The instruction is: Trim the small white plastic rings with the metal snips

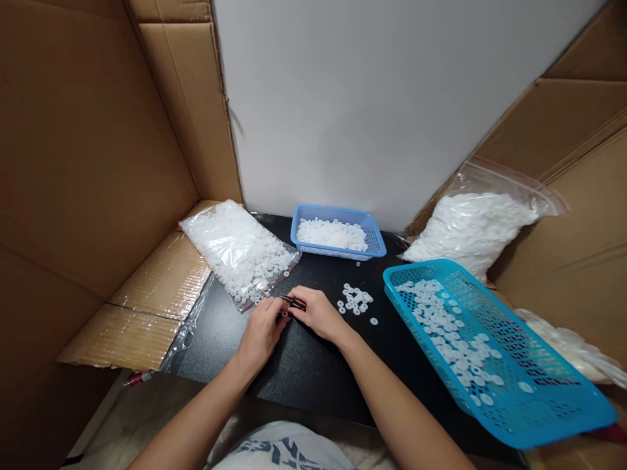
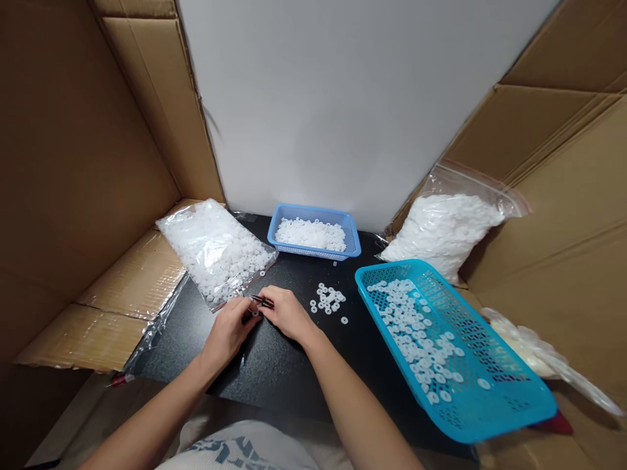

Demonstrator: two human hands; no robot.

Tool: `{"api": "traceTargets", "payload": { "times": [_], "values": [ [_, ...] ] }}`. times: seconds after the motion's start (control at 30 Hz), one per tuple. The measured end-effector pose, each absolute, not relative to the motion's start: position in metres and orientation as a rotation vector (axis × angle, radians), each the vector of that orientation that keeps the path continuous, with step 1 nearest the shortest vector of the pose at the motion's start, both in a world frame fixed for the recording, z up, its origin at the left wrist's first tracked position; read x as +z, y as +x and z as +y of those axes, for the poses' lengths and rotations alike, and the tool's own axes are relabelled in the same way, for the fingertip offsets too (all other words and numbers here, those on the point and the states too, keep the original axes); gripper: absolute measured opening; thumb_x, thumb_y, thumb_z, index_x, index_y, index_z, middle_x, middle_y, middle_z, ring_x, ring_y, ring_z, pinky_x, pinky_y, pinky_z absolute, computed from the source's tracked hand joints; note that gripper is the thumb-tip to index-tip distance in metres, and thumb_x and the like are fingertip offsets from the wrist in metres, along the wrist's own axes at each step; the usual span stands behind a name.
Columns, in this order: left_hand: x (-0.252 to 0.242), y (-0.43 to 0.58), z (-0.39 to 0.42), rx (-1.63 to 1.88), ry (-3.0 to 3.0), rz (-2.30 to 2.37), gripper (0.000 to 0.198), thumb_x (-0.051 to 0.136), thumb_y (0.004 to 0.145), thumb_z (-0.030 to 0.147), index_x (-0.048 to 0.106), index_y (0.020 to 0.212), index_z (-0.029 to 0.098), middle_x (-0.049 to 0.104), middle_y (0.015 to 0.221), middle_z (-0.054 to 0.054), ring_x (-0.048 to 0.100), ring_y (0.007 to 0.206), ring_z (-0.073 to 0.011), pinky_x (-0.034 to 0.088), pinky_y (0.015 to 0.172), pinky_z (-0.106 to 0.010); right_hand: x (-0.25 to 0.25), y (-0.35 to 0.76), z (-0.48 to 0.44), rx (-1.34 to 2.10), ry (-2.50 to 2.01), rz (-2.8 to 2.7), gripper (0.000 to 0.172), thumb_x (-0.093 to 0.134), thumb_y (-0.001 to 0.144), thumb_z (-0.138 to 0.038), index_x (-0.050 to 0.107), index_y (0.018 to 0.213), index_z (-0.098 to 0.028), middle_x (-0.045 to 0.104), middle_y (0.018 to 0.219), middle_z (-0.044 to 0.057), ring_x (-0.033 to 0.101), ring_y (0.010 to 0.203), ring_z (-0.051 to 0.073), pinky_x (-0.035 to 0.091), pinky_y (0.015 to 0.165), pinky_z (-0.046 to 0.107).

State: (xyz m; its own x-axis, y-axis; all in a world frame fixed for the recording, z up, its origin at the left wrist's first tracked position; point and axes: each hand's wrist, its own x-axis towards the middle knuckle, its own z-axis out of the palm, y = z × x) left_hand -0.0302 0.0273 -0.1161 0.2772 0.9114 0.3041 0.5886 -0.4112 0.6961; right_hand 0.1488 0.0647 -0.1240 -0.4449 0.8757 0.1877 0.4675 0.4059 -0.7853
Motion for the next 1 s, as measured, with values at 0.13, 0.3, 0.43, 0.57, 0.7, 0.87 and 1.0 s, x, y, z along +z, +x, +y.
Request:
{"api": "traceTargets", "payload": {
  "times": [0.13,0.3,0.43,0.57,0.7,0.87,1.0],
  "values": [
    [-0.116,-0.031,0.029,0.986,2.072,1.319,0.017,0.063,0.087,0.007,0.06,0.083,0.023,0.064,0.084,-0.001,0.06,0.081,-0.0221,0.048,0.075,-0.032,-0.125,0.146,0.066,0.939,-1.114,-2.086,0.027,0.066,0.101,-0.037,0.067,0.119,-0.017,0.07,0.117,0.007,0.07,0.098,0.02,0.061,0.085,0.041],
    [-0.115,-0.03,0.032,1.016,1.982,1.294,0.017,0.065,0.085,0.007,0.062,0.079,0.023,0.063,0.083,-0.001,0.058,0.081,-0.0226,0.046,0.075,-0.033,-0.119,0.15,0.069,0.977,-1.119,-1.967,0.024,0.067,0.1,-0.038,0.068,0.109,-0.016,0.071,0.104,0.005,0.069,0.088,0.018,0.06,0.079,0.037],
    [-0.105,-0.032,0.032,1.037,1.849,1.269,0.012,0.073,0.08,0.012,0.066,0.081,0.023,0.066,0.086,-0.002,0.061,0.085,-0.0237,0.046,0.078,-0.034,-0.104,0.163,0.065,0.995,-1.144,-1.7,0.022,0.072,0.092,-0.04,0.064,0.089,-0.019,0.066,0.078,-0.002,0.053,0.06,0.011,0.048,0.059,0.026],
    [-0.08,-0.03,0.025,1.064,1.635,1.238,0.008,0.071,0.089,0.029,0.069,0.091,0.021,0.072,0.09,-0.006,0.066,0.087,-0.0239,0.05,0.082,-0.037,-0.08,0.169,0.04,1.083,-1.074,-1.517,0.026,0.074,0.088,-0.045,0.062,0.091,-0.022,0.074,0.091,0.003,0.053,0.058,0.011,0.042,0.053,0.026],
    [-0.047,-0.021,0.015,0.973,1.373,1.075,0.041,0.06,0.097,0.052,0.07,0.117,0.018,0.079,0.087,-0.008,0.073,0.078,-0.0215,0.057,0.074,-0.034,-0.056,0.168,0.01,1.175,-0.993,-1.44,0.027,0.078,0.084,-0.045,0.063,0.09,-0.023,0.076,0.093,0.004,0.063,0.069,0.016,0.048,0.06,0.028],
    [-0.018,-0.009,0.006,0.911,0.716,0.86,0.058,0.099,0.062,0.039,0.079,0.111,0.015,0.081,0.076,-0.005,0.069,0.066,-0.0117,0.053,0.068,-0.021,-0.044,0.168,-0.003,1.167,-0.963,-1.377,0.023,0.081,0.082,-0.039,0.066,0.086,-0.023,0.074,0.087,0.003,0.059,0.065,0.014,0.044,0.056,0.026],
    [-0.012,-0.002,0.002,0.936,0.57,0.846,0.053,0.102,0.058,0.029,0.081,0.105,0.013,0.081,0.073,-0.005,0.069,0.062,-0.0096,0.053,0.065,-0.018,-0.04,0.168,-0.005,1.124,-0.961,-1.388,0.023,0.084,0.081,-0.038,0.07,0.089,-0.022,0.069,0.079,0.0,0.05,0.058,0.011,0.039,0.052,0.025]
  ]
}}
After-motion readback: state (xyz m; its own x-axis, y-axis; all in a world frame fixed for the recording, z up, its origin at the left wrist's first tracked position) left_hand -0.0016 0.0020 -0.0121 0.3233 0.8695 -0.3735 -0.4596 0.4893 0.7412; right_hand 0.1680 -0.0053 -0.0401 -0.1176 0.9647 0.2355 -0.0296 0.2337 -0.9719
